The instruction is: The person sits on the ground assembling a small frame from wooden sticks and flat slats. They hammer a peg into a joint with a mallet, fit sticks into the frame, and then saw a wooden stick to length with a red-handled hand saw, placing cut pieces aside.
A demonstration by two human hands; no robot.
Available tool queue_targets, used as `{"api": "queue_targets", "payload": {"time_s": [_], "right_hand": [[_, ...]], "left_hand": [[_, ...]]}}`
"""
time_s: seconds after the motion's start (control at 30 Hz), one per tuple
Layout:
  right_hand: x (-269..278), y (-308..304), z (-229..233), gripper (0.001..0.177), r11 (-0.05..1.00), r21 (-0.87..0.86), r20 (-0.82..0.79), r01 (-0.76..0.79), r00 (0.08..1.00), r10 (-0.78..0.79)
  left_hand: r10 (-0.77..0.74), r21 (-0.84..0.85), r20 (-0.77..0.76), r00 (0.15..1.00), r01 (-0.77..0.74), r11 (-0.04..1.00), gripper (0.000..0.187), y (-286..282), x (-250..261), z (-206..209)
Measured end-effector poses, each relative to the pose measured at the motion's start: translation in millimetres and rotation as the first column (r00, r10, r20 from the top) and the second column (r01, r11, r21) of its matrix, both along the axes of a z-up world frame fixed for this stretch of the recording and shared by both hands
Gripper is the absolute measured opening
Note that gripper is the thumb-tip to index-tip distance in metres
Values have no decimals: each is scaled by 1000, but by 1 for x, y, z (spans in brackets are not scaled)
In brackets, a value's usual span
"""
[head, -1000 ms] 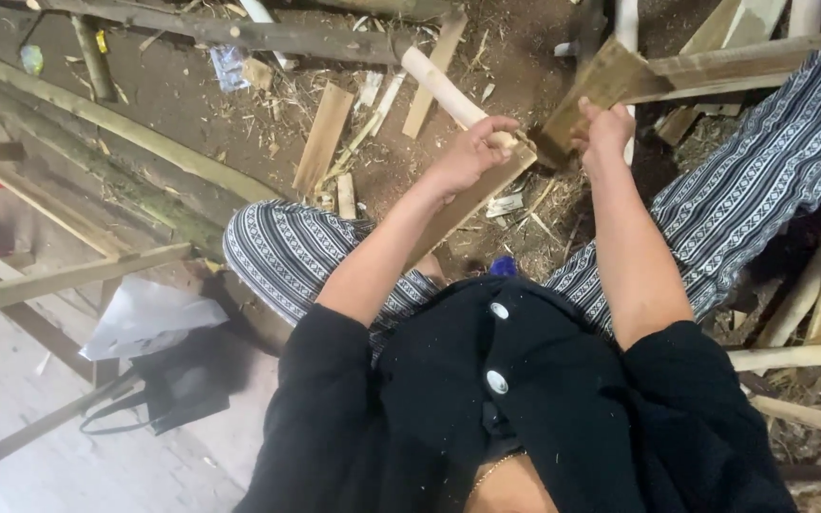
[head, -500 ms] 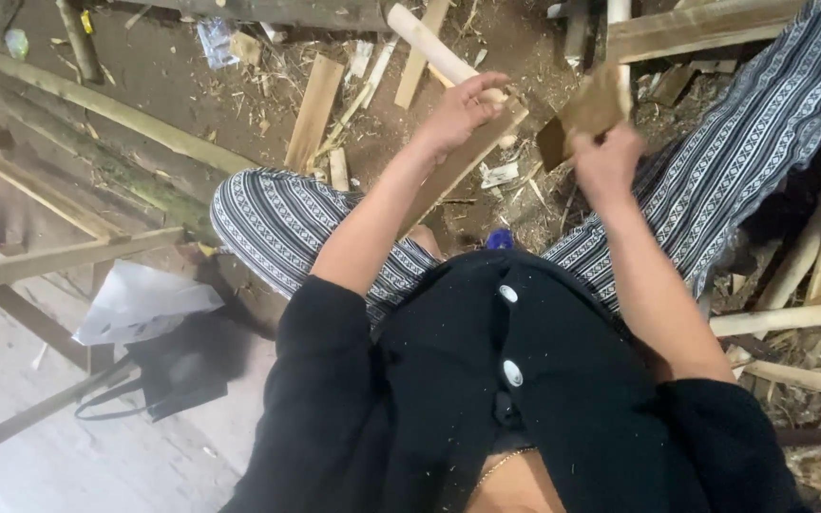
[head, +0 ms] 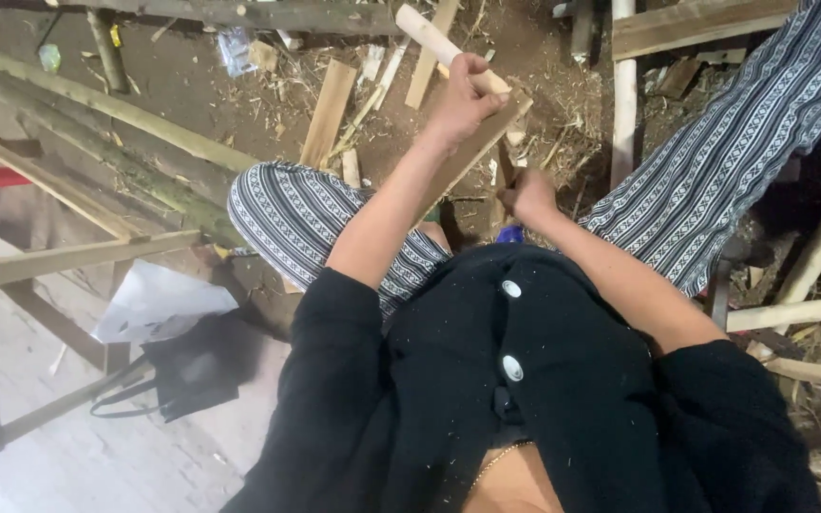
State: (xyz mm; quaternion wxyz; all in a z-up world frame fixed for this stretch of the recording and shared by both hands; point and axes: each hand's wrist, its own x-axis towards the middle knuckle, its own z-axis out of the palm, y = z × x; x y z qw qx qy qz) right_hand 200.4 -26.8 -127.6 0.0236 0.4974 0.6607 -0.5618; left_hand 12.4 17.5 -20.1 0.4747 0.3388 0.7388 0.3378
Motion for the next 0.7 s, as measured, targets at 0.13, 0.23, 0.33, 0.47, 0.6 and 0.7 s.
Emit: {"api": "queue_targets", "payload": {"time_s": [0.13,0.23,0.33,0.47,0.6,0.7], "right_hand": [[-31,4,-10,9,1000,-24,113,10,994,-7],[-57,6,-32,12,978,157,-76,138,989,-127],[-73,7,-50,19,916,347,-182,199,973,-143],[-81,16,-42,24,926,310,-193,216,968,-161],[-78,22,-30,31,929,275,-202,249,959,-197],[-76,21,-15,36,927,254,-213,277,951,-226]], "left_hand": [[12,17,7,1000,-12,1000,45,0,-6,-19],[40,45,105,994,-45,998,41,2,-10,-27],[36,27,57,998,-38,999,44,3,-9,-23],[41,62,115,992,-48,997,44,3,-10,-32],[5,81,86,996,-12,997,44,3,-11,-34],[-28,6,-45,999,28,1000,47,4,-10,-22]]}}
